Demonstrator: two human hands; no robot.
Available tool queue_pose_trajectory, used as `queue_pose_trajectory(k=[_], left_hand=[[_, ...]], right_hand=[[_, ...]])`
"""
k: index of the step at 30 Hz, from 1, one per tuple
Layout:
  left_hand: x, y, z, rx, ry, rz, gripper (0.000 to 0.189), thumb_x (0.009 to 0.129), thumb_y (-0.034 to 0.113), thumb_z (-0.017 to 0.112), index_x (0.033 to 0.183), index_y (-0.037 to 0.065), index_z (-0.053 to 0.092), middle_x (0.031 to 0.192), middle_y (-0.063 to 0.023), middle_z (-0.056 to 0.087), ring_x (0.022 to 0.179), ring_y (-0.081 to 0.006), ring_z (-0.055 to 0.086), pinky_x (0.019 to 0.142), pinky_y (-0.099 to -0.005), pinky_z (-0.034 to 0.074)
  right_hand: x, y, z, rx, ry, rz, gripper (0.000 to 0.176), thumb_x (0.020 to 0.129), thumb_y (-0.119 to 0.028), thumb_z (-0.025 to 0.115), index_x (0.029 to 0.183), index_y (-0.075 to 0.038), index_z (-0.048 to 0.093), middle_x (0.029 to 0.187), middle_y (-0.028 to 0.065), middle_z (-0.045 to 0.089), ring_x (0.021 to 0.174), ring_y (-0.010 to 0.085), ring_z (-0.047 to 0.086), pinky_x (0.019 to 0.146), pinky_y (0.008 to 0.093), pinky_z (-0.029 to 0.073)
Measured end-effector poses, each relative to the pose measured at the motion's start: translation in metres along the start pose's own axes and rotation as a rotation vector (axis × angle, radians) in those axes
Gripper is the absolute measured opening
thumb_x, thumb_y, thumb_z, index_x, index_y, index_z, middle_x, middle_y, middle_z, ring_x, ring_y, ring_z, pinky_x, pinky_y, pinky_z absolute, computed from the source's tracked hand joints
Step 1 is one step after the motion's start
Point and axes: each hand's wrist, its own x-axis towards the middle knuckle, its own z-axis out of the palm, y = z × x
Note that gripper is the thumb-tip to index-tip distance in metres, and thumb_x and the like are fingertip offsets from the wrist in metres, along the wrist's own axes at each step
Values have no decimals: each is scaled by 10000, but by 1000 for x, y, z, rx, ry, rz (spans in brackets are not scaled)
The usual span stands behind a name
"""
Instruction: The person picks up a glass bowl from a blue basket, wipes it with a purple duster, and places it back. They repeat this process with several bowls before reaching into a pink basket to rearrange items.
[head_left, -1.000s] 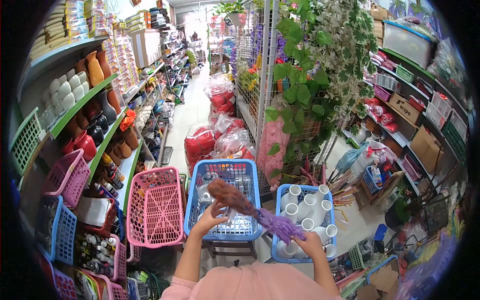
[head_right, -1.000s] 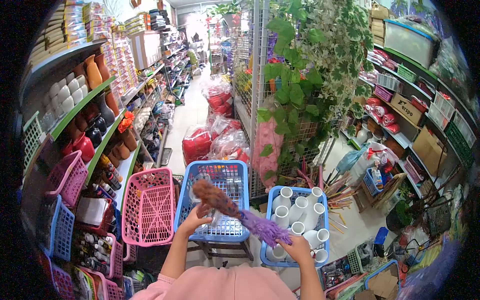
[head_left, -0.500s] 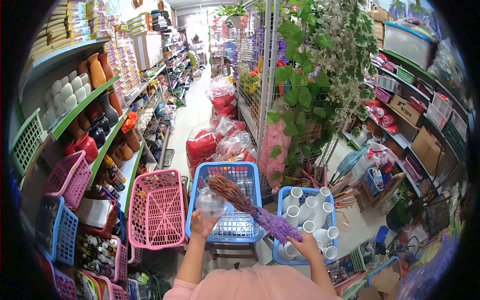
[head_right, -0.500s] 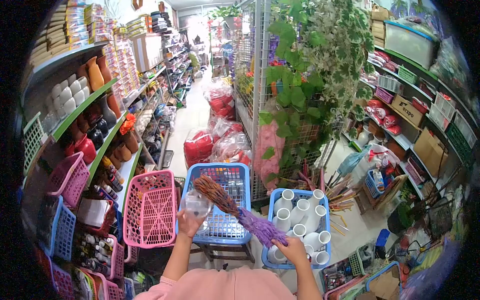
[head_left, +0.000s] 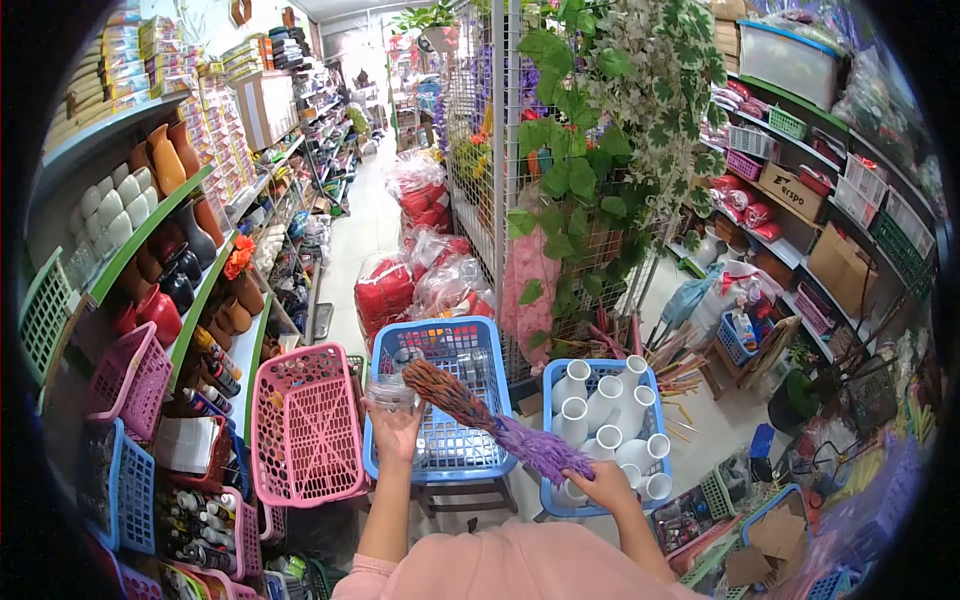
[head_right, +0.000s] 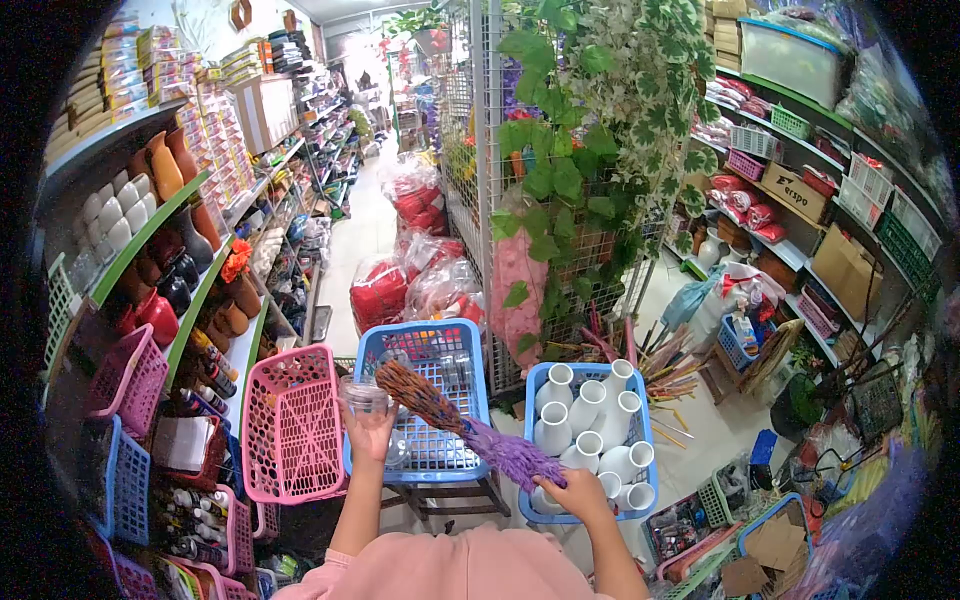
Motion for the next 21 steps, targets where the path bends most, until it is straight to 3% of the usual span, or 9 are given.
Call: queue_pose_trajectory(k=[5, 7, 13, 15, 18, 19, 21], left_hand=[[-2, -7, 5, -10, 82, -50, 767, 807, 569, 665, 1416, 239, 336, 1344, -110, 420, 1192, -289, 486, 981, -528, 446], [-3, -11, 4, 69, 160, -15, 823, 795, 579, 667, 1405, 125, 353, 1342, -123, 424, 1277, -286, 418, 1049, -532, 392], [-1, -18, -9, 84, 85, -114, 758, 829, 501, 686, 1347, 38, 381, 1223, -103, 470, 1224, -253, 456, 1057, -463, 405], [-1, -23, -4, 67, 96, -142, 707, 846, 460, 684, 1350, 59, 392, 1288, -104, 458, 1251, -253, 440, 1067, -471, 391], [-2, -27, 2, 79, -177, -173, 751, 825, 462, 693, 1395, 117, 346, 1420, -88, 405, 1309, -263, 408, 1113, -485, 315], [-4, -27, 3, 78, -176, -171, 751, 825, 462, 693, 1395, 117, 346, 1420, -88, 405, 1309, -263, 408, 1113, -485, 315], [-13, -26, 16, 183, 63, -237, 770, 821, 509, 668, 1410, 143, 332, 1402, -93, 426, 1310, -258, 411, 1097, -538, 301]], right_hand=[[1, 6, 6, -6, 33, -14, 486, 791, -549, 665, 812, -67, 726, 660, 168, 651, 622, 352, 641, 589, 436, 492], [1, 6, 7, 13, 41, -23, 476, 790, -541, 670, 813, -69, 727, 660, 166, 652, 621, 351, 642, 588, 436, 493], [2, 7, 16, 48, 66, -45, 436, 788, -513, 687, 824, -81, 728, 660, 163, 651, 618, 349, 641, 577, 429, 494], [3, 3, 21, 38, 143, -100, 423, 789, -507, 686, 841, -89, 724, 672, 163, 653, 624, 358, 635, 573, 435, 490], [5, 3, 25, -71, 137, -180, 411, 795, -500, 681, 844, -93, 718, 687, 162, 655, 631, 365, 631, 576, 437, 489], [6, 1, 25, -72, 135, -181, 411, 795, -500, 681, 844, -93, 718, 687, 162, 655, 631, 365, 631, 576, 437, 489], [8, -11, 24, -15, 174, -85, 402, 808, -500, 669, 838, -102, 719, 698, 162, 658, 657, 367, 638, 587, 440, 491]])
